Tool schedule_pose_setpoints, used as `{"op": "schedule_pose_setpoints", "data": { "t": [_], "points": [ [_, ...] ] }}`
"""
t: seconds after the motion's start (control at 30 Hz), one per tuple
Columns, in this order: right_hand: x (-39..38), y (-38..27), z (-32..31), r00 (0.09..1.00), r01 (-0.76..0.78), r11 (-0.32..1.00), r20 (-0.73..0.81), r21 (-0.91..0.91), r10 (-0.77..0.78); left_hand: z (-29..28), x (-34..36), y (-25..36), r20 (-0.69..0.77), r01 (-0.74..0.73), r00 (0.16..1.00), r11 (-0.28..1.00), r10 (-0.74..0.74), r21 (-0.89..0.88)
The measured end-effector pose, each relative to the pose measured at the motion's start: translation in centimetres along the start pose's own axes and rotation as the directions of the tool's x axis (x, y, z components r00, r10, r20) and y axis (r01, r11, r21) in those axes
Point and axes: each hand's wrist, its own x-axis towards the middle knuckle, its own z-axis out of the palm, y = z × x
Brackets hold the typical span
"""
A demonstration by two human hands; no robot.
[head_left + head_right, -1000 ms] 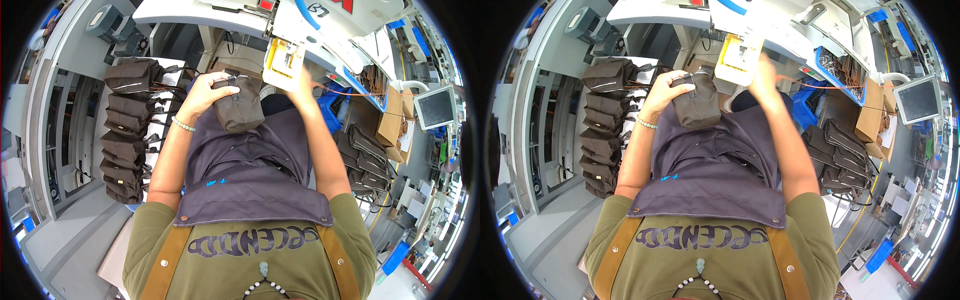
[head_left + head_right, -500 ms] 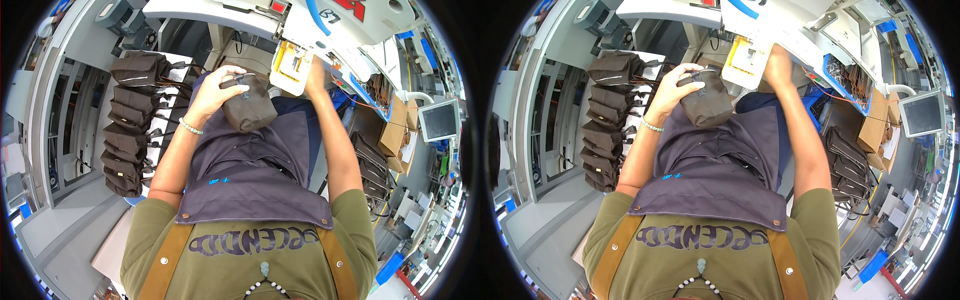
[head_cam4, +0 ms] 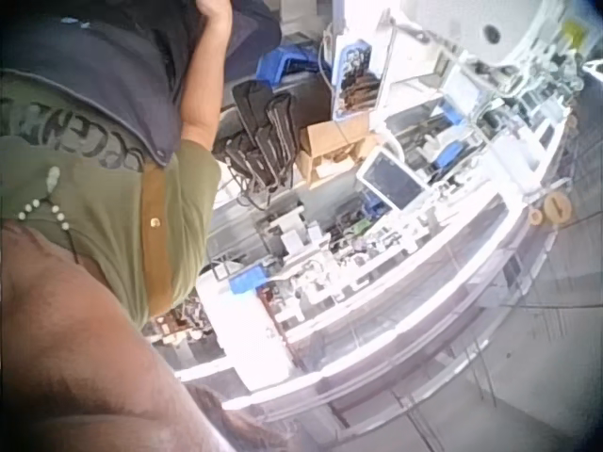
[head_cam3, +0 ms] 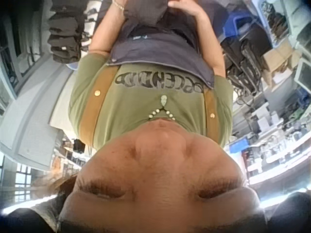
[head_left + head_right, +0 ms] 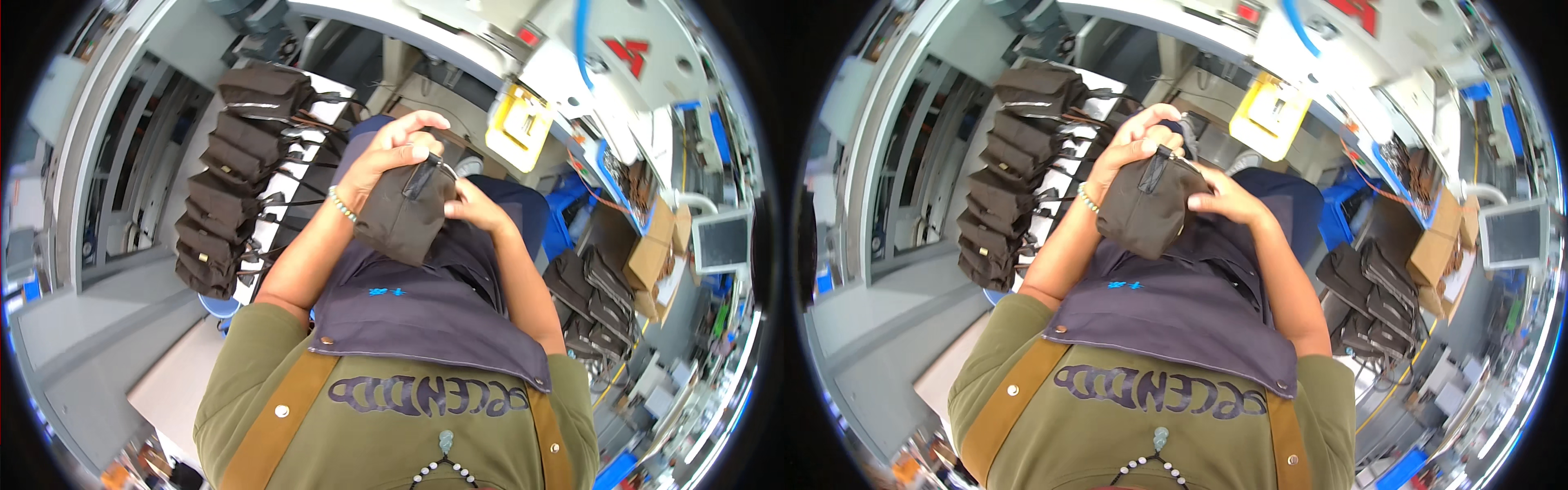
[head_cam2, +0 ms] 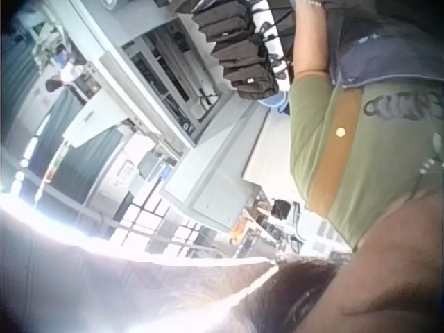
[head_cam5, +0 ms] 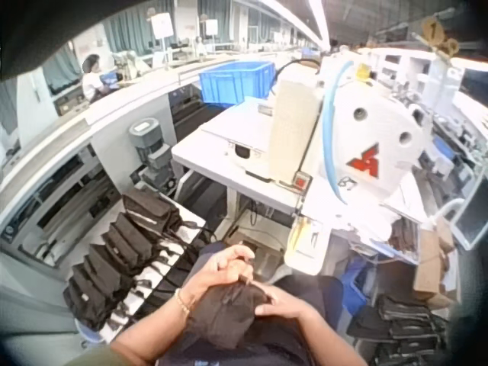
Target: The worker is sewing small fabric or leather pouches using an industrial sewing machine.
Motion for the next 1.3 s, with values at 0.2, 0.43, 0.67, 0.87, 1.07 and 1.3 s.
{"op": "schedule_pose_setpoints", "data": {
  "t": [0.2,0.43,0.67,0.87,1.07,1.3],
  "points": [
    [1.4,-0.6,1.3,0.958,-0.08,0.996,-0.28,-0.041,0.066,-1.5,-0.9,1.9,-0.06,-0.145,0.986,0.982,0.153,0.118],
    [5.8,-5.3,0.9,0.753,-0.043,0.915,-0.615,-0.402,-0.235,-8.2,-5.7,-3.3,-0.462,-0.272,0.845,0.961,0.267,0.059],
    [11.1,-8.7,4.0,0.872,0.119,0.953,-0.429,-0.278,-0.234,-6.2,-6.3,-5.6,-0.301,-0.096,0.922,0.897,0.243,0.431],
    [12.2,-12.7,3.6,0.943,0.279,0.959,-0.175,-0.037,-0.281,-7.8,-6.8,-1.2,-0.136,0.049,0.946,0.284,0.295,0.958],
    [14.2,-9.1,4.1,0.968,-0.087,0.88,0.248,0.468,-0.036,-6.4,-2.2,3.0,-0.079,-0.542,0.797,0.767,0.599,0.343],
    [11.8,-2.5,0.1,0.988,-0.142,0.974,-0.089,-0.174,0.128,-6.7,-5.3,3.5,-0.272,-0.173,0.746,0.572,0.607,0.801]
  ]
}}
